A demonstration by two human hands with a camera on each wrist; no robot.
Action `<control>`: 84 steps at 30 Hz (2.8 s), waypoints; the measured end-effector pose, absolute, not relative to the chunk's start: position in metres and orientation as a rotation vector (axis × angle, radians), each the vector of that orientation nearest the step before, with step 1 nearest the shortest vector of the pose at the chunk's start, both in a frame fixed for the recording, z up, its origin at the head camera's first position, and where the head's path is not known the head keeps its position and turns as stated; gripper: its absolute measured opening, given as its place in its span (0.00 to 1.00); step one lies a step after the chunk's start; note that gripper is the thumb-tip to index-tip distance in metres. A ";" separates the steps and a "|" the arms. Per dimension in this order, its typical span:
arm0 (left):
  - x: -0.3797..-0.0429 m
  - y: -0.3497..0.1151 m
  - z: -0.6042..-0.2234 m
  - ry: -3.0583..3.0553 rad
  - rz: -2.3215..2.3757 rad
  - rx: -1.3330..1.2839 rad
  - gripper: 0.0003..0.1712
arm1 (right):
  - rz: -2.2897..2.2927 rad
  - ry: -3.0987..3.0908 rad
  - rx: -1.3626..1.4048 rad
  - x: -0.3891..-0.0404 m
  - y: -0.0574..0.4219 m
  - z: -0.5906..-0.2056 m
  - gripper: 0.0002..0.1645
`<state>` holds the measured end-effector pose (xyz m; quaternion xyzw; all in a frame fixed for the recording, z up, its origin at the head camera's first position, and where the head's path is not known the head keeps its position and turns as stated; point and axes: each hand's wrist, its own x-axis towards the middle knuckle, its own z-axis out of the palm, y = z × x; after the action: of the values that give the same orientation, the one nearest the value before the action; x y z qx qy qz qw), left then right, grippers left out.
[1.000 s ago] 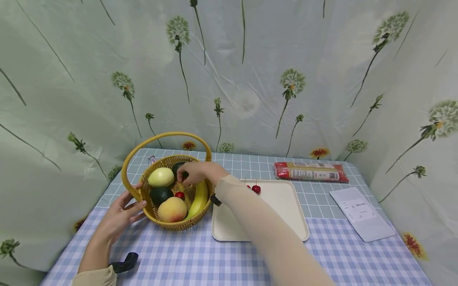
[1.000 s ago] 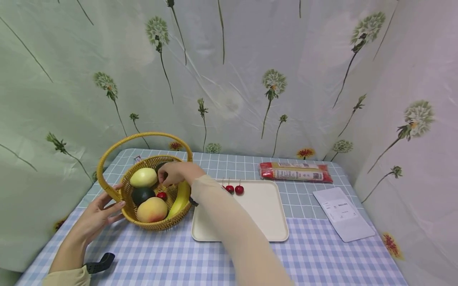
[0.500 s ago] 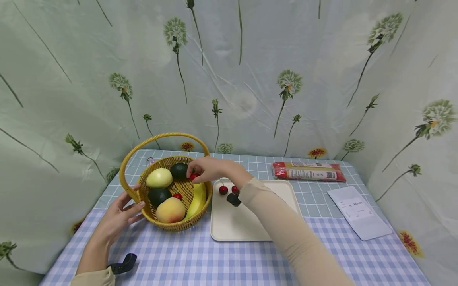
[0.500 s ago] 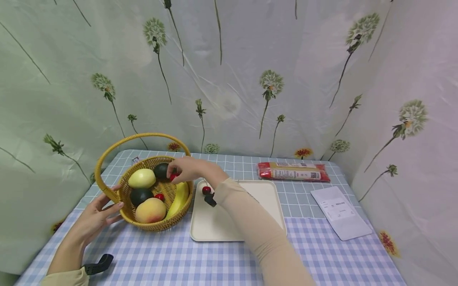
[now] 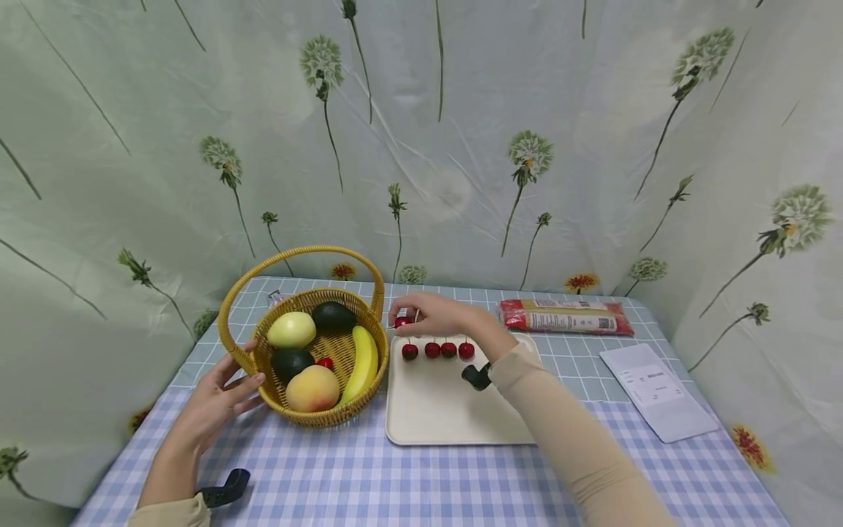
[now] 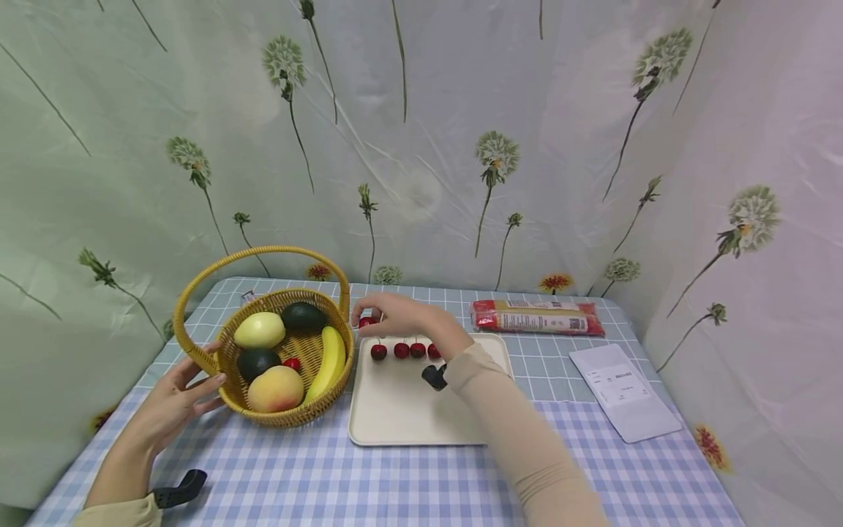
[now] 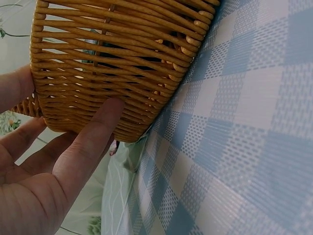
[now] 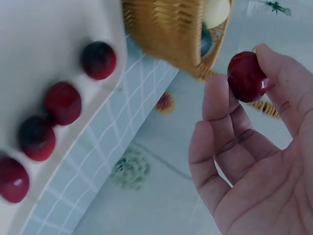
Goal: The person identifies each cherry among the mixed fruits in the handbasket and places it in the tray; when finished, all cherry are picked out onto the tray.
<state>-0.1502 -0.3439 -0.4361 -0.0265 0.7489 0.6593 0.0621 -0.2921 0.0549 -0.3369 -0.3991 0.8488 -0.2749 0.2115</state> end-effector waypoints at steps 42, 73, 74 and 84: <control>-0.150 -0.344 -0.436 2.255 1.978 -0.089 0.48 | -0.858 2.696 -0.649 -0.288 0.202 -0.427 0.17; -0.150 -0.346 -0.437 2.285 1.962 -0.092 0.48 | -0.911 2.705 -0.747 -0.290 0.186 -0.401 0.17; -0.150 -0.346 -0.437 2.284 1.965 -0.090 0.47 | -0.908 2.696 -0.765 -0.289 0.181 -0.396 0.17; -0.149 -0.343 -0.438 2.270 1.991 -0.077 0.46 | -0.820 2.580 -0.943 -0.282 0.110 -0.363 0.19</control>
<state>-0.1488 -0.3429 -0.4383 -0.0254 0.7503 0.6579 0.0604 -0.2824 0.1099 -0.3631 -0.3257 0.8915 -0.2834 0.1372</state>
